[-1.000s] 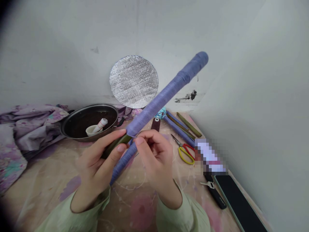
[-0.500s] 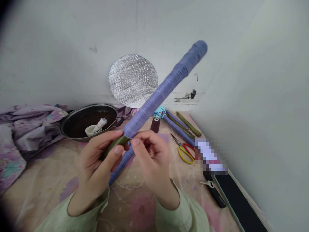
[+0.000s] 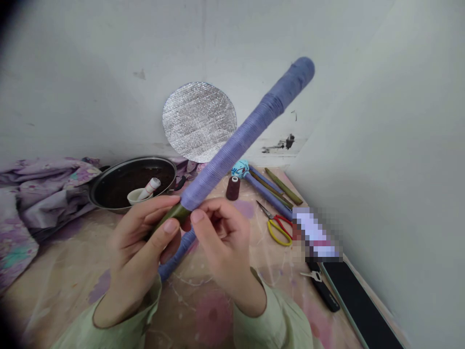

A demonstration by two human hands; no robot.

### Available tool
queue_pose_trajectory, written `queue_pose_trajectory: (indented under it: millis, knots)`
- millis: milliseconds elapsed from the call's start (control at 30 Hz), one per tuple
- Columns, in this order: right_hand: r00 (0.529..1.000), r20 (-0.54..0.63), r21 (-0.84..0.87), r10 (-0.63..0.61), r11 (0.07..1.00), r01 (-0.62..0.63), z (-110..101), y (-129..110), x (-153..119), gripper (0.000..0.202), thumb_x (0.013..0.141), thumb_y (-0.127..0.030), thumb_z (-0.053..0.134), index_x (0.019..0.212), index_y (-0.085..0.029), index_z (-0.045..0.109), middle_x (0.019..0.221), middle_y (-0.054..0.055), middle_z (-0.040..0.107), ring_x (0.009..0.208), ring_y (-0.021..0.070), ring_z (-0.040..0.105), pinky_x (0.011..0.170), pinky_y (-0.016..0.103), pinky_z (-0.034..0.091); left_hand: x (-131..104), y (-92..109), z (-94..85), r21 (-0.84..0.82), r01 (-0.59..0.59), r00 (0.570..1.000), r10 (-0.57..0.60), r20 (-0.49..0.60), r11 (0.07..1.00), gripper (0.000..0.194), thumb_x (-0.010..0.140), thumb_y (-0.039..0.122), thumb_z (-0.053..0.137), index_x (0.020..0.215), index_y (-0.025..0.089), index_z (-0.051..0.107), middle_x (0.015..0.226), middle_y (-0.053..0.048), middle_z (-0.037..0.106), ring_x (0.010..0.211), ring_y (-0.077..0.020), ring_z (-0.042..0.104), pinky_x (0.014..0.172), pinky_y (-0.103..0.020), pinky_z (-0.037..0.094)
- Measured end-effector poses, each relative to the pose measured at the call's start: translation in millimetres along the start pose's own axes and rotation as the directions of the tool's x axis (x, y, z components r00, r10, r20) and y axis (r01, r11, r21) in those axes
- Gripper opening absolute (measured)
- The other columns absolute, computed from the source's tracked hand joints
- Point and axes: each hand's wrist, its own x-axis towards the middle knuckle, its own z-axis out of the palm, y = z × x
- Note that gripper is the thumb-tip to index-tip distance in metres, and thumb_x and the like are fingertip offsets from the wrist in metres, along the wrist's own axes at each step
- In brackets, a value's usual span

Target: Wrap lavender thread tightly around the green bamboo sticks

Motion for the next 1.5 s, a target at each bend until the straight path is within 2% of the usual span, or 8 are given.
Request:
queue_pose_trajectory:
  millis: [100, 400, 633, 833, 1000, 1100, 1267, 1500]
  knots:
    - [1.0, 0.004, -0.002, -0.015, 1.0, 0.015, -0.1, 0.5, 0.0, 0.015, 0.092, -0.017, 0.067, 0.078, -0.021, 0.07, 0.06, -0.006, 0.053, 0.054, 0.0083, 0.048, 0.053, 0.019, 0.045, 2.9, 2.0, 1.5, -0.096, -0.026, 0.999, 0.029, 0.033, 0.995, 0.025, 0.095, 0.024, 0.066, 0.113, 0.039, 0.074, 0.074, 0.004, 0.063, 0.044, -0.0021, 0.038, 0.038, -0.013, 0.026]
    - [0.999, 0.047, 0.075, -0.007, 0.997, 0.003, 0.2, 1.3, -2.0, 0.013, 0.094, -0.019, 0.066, 0.083, -0.023, 0.072, 0.061, -0.006, 0.052, 0.056, 0.009, 0.049, 0.058, 0.019, 0.053, 11.5, -2.4, -6.2, -0.316, 0.098, 0.976, -0.03, 0.216, 0.944, 0.025, 0.098, 0.024, 0.06, 0.116, 0.035, 0.072, 0.075, 0.004, 0.065, 0.036, 0.0018, 0.029, 0.032, -0.009, 0.02]
    - [1.0, 0.023, 0.024, -0.005, 1.0, 0.005, 1.3, -0.3, -2.1, 0.013, 0.092, -0.017, 0.067, 0.081, -0.022, 0.071, 0.062, -0.004, 0.058, 0.055, 0.0095, 0.053, 0.054, 0.019, 0.052, 13.0, -2.3, -4.0, -0.349, 0.112, 0.977, -0.039, 0.211, 0.93, 0.023, 0.096, 0.026, 0.063, 0.114, 0.035, 0.073, 0.074, 0.004, 0.066, 0.034, 0.0019, 0.028, 0.031, -0.008, 0.019]
    - [1.0, 0.016, -0.001, -0.003, 1.0, 0.003, 3.9, -2.5, -2.9, 0.014, 0.092, -0.02, 0.068, 0.078, -0.023, 0.069, 0.058, -0.004, 0.058, 0.049, 0.0103, 0.05, 0.049, 0.022, 0.051, 18.1, 5.3, -1.3, -0.349, 0.306, 0.949, -0.254, 0.187, 0.886, 0.02, 0.086, 0.037, 0.075, 0.101, 0.026, 0.073, 0.059, 0.006, 0.06, 0.032, 0.0008, 0.021, 0.031, -0.011, 0.012]
    - [0.998, 0.053, -0.062, -0.022, 0.998, 0.025, 4.7, -4.3, -4.8, 0.017, 0.092, -0.016, 0.065, 0.077, -0.022, 0.068, 0.058, -0.004, 0.064, 0.051, 0.011, 0.055, 0.051, 0.023, 0.051, 20.9, 4.8, 0.5, -0.323, 0.347, 0.937, -0.306, 0.17, 0.881, 0.032, 0.076, 0.045, 0.082, 0.078, 0.017, 0.067, 0.05, 0.006, 0.053, 0.033, 0.0006, 0.02, 0.032, -0.014, 0.009]
    - [0.994, 0.099, -0.142, -0.054, 0.988, 0.068, 4.1, -6.0, -8.0, 0.016, 0.094, -0.016, 0.063, 0.079, -0.022, 0.067, 0.062, -0.002, 0.069, 0.054, 0.0123, 0.059, 0.053, 0.025, 0.051, 21.7, 3.7, -0.1, -0.332, 0.387, 0.92, -0.336, 0.203, 0.86, 0.042, 0.072, 0.047, 0.084, 0.065, 0.017, 0.055, 0.046, 0.007, 0.05, 0.033, 0.001, 0.018, 0.033, -0.015, 0.008]
    - [0.99, 0.122, -0.205, -0.071, 0.974, 0.095, 4.5, -6.6, -12.2, 0.013, 0.095, -0.018, 0.063, 0.083, -0.023, 0.066, 0.064, -0.001, 0.072, 0.052, 0.0138, 0.062, 0.051, 0.027, 0.051, 21.3, 1.3, 0.5, -0.386, 0.433, 0.899, -0.36, 0.249, 0.814, 0.048, 0.072, 0.05, 0.083, 0.063, 0.019, 0.047, 0.043, 0.008, 0.042, 0.032, 0.0005, 0.017, 0.033, -0.016, 0.004]
    - [0.996, 0.08, -0.173, -0.048, 0.983, 0.061, 5.8, -5.2, -10.1, 0.014, 0.093, -0.019, 0.065, 0.079, -0.023, 0.061, 0.057, -0.004, 0.067, 0.045, 0.013, 0.059, 0.047, 0.026, 0.05, 16.4, -0.2, 1.6, -0.44, 0.505, 0.858, -0.376, 0.349, 0.743, 0.04, 0.081, 0.05, 0.075, 0.068, 0.017, 0.057, 0.047, 0.009, 0.036, 0.033, 0.0022, 0.014, 0.033, -0.013, 0.005]
